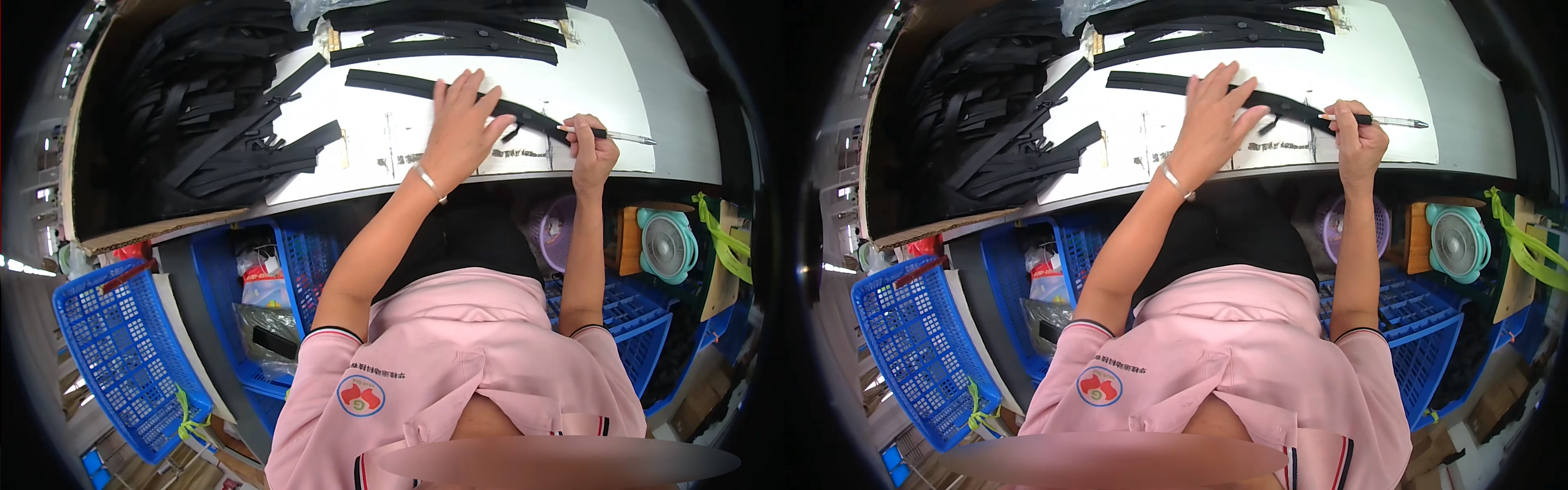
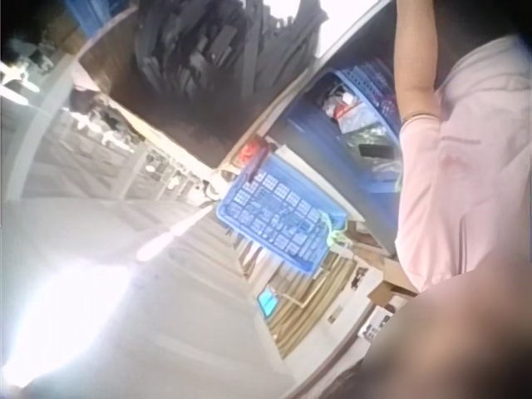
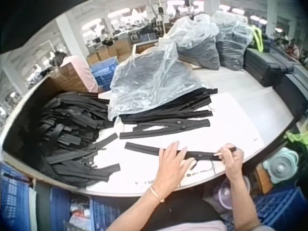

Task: Inspecting and marking black zippers on a workbench using a pen.

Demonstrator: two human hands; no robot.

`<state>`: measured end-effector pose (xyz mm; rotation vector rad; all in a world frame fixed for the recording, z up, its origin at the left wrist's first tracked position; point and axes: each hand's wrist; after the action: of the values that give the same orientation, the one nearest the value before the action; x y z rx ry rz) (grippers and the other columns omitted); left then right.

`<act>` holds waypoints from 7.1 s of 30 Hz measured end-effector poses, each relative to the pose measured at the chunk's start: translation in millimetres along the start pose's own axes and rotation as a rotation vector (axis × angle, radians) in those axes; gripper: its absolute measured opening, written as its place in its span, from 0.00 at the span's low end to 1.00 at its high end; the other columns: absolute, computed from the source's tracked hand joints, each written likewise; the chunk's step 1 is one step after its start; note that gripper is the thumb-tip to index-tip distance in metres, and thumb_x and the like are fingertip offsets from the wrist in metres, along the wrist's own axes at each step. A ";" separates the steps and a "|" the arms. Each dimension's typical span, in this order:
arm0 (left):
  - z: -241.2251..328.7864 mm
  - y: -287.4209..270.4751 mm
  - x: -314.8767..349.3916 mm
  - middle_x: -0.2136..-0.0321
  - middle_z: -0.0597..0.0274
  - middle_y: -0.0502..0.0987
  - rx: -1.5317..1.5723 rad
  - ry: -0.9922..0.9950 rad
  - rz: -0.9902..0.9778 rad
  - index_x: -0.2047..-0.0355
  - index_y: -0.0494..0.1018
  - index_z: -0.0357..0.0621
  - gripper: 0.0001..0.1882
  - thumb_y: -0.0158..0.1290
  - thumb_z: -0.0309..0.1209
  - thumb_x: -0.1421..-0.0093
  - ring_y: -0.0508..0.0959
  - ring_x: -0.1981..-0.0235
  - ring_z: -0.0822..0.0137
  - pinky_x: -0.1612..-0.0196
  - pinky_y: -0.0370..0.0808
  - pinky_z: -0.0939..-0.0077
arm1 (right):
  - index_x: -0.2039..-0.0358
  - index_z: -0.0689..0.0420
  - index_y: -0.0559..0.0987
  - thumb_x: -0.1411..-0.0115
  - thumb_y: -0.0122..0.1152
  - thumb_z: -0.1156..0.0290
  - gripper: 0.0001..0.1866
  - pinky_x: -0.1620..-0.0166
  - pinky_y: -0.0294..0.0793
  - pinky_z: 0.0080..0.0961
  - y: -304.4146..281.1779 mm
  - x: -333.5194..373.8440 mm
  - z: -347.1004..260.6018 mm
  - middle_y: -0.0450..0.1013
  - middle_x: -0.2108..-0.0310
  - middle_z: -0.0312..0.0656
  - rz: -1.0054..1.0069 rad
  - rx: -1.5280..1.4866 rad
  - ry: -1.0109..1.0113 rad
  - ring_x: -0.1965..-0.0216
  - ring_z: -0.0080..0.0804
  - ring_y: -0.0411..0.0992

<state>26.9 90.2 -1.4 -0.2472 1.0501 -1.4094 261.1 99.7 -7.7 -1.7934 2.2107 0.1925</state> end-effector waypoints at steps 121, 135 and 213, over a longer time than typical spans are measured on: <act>-24.8 -83.1 138.4 0.33 0.62 0.69 -0.340 -0.274 0.116 0.33 0.69 0.48 0.42 0.66 0.53 0.44 0.59 0.27 0.55 0.29 0.40 0.36 | 0.65 0.66 0.86 0.32 0.62 0.71 0.11 0.72 0.71 0.18 171.7 52.7 -51.5 0.82 0.71 0.37 -0.720 0.198 -0.033 0.76 0.18 0.74; -23.7 -82.9 134.9 0.34 0.63 0.70 -0.363 -0.271 0.101 0.36 0.71 0.47 0.41 0.67 0.53 0.44 0.59 0.27 0.56 0.28 0.38 0.41 | 0.64 0.63 0.85 0.32 0.59 0.72 0.09 0.71 0.69 0.15 140.7 48.6 -56.5 0.81 0.73 0.36 -0.627 0.075 0.086 0.75 0.16 0.73; 50.8 32.4 1.4 0.63 0.64 0.82 0.076 0.064 0.069 0.65 0.84 0.44 0.06 0.65 0.26 0.44 0.77 0.56 0.60 0.49 0.69 0.65 | 0.65 0.63 0.83 0.32 0.61 0.69 0.10 0.72 0.70 0.20 8.2 9.2 -14.1 0.79 0.76 0.38 -0.057 0.215 0.016 0.77 0.18 0.71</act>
<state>84.8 74.3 3.5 -0.1097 1.0451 -1.3993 249.5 88.9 2.3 -1.7424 2.0982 -0.0689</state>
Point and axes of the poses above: each hand's wrist, its own x-axis away from the middle knuckle, its own y-axis out of the palm, z = x × y
